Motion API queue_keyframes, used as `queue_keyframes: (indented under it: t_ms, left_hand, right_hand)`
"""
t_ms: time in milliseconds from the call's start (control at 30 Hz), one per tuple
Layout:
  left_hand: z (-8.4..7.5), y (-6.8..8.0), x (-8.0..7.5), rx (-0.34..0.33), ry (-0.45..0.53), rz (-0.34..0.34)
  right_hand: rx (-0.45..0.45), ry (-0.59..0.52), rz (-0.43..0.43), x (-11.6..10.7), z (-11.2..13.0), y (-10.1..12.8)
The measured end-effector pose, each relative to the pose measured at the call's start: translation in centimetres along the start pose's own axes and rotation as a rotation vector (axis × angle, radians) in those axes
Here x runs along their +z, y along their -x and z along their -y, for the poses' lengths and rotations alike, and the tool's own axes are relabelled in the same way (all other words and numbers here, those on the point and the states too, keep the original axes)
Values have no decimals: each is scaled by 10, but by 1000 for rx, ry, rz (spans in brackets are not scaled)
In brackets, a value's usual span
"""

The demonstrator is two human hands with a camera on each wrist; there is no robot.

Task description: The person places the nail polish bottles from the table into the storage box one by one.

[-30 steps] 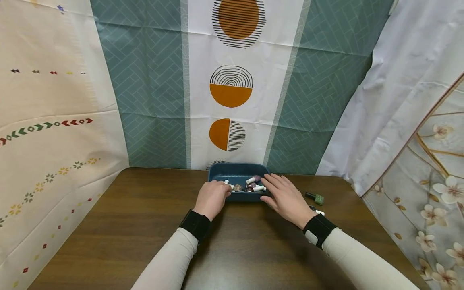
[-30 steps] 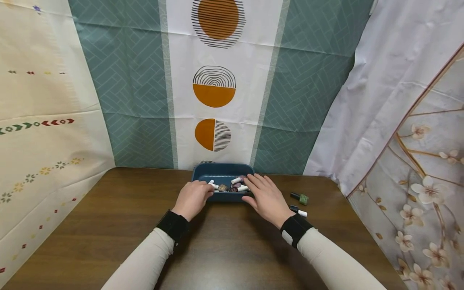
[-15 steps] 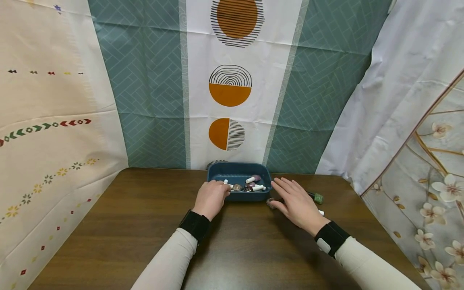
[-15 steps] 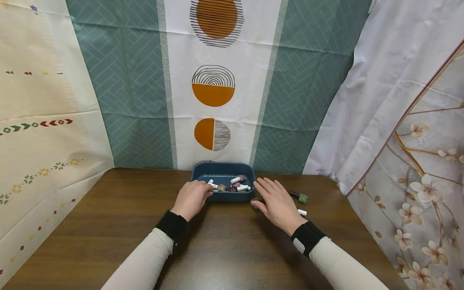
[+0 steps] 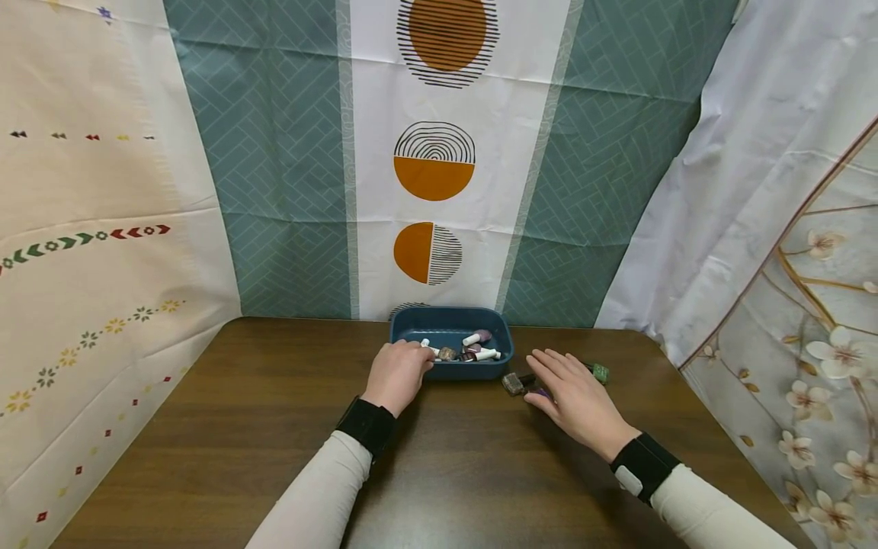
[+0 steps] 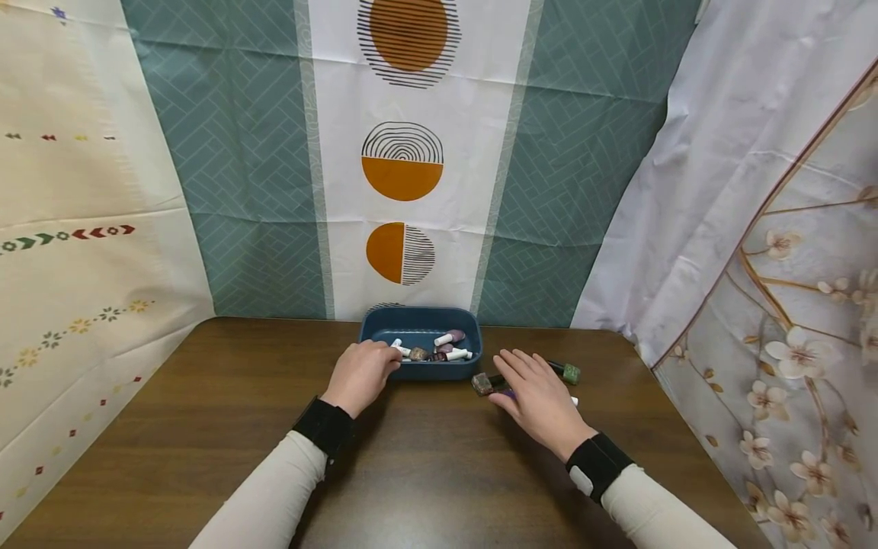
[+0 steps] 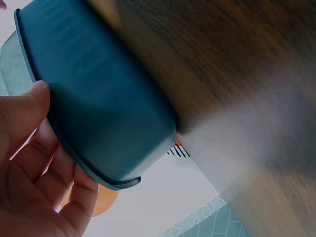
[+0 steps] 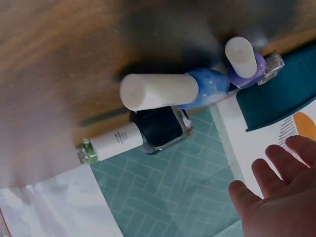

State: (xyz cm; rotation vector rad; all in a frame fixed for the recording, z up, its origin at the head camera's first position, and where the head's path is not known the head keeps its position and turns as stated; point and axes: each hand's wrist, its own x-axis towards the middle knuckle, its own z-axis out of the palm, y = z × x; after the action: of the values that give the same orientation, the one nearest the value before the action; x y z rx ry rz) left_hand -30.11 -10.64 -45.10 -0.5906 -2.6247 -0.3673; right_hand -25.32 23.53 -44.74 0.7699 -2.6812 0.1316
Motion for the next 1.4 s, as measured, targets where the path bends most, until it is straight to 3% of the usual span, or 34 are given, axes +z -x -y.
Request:
queue_keyframes:
  t_ms: [1400]
  left_hand:
    - [-3,-4,2,-19,17,25]
  right_hand:
    - [78,107,65,18,-6,9]
